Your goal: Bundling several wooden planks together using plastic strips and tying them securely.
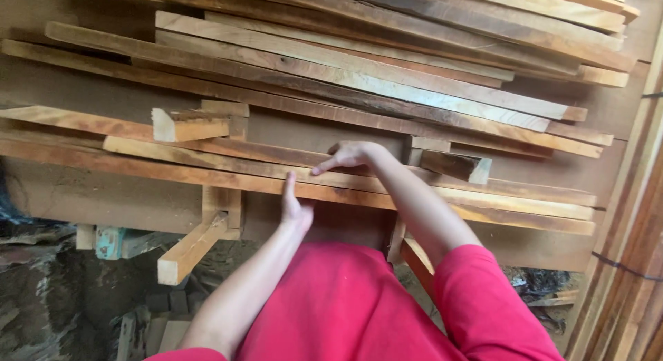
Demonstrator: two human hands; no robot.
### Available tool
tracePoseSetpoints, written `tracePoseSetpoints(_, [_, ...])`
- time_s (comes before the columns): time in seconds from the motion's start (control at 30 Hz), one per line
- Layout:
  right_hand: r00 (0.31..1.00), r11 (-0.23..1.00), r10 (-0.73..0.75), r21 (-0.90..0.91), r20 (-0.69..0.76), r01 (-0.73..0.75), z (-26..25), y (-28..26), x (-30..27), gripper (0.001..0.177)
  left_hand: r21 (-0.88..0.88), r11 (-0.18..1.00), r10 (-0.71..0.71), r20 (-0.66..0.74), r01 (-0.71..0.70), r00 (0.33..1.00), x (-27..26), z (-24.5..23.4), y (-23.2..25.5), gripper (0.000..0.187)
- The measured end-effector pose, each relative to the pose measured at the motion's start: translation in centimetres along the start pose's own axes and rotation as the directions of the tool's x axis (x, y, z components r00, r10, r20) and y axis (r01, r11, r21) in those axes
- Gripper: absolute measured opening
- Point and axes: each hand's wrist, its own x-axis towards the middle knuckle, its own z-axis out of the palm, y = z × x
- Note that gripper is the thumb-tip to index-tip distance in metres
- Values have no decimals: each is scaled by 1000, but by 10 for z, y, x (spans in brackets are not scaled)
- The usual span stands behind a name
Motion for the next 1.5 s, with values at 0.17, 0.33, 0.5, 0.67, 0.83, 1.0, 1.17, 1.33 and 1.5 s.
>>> tracePoseSetpoints(0.17, [999,999,41,29,-34,-40,-10,-4,-52,98,1,1000,-18,13,18,1000,-17,27,-11,74])
tracePoseSetpoints(0.33, [997,997,28,77,-78,-22,-3,8,-42,95,111,993,-59,68,51,996,-7,17,-11,78])
tracePoseSetpoints(0.5, [972,997,-18,65,-234,34,4,4,-60,93,415,903,-178,124,112,976,-39,33,23,100])
tracePoseSetpoints(0.67, [792,961,-218,-268,-570,72,34,2,-100,99,889,458,-272,155,-14,950,-33,8,55,84])
tracePoseSetpoints(0.83, [693,810,-378,-582,-614,-75,81,6,-121,121,662,-453,-75,639,-597,765,-71,18,85,23])
tracePoseSetpoints(1.0, [698,689,-294,-651,-653,-319,107,8,-122,143,30,-942,-162,831,-333,532,-36,29,91,135])
tracePoseSetpoints(1.17, [568,794,-277,-518,-775,-319,131,27,-96,135,-110,-954,-238,841,-277,486,-10,29,96,138])
tracePoseSetpoints(1.33, [444,794,-404,-547,-800,-264,125,45,-84,132,-160,-939,-294,835,-306,466,-5,35,103,136])
tracePoseSetpoints(1.5, [405,788,-463,-575,-788,-219,123,44,-87,132,-191,-925,-313,872,-328,376,2,30,104,138])
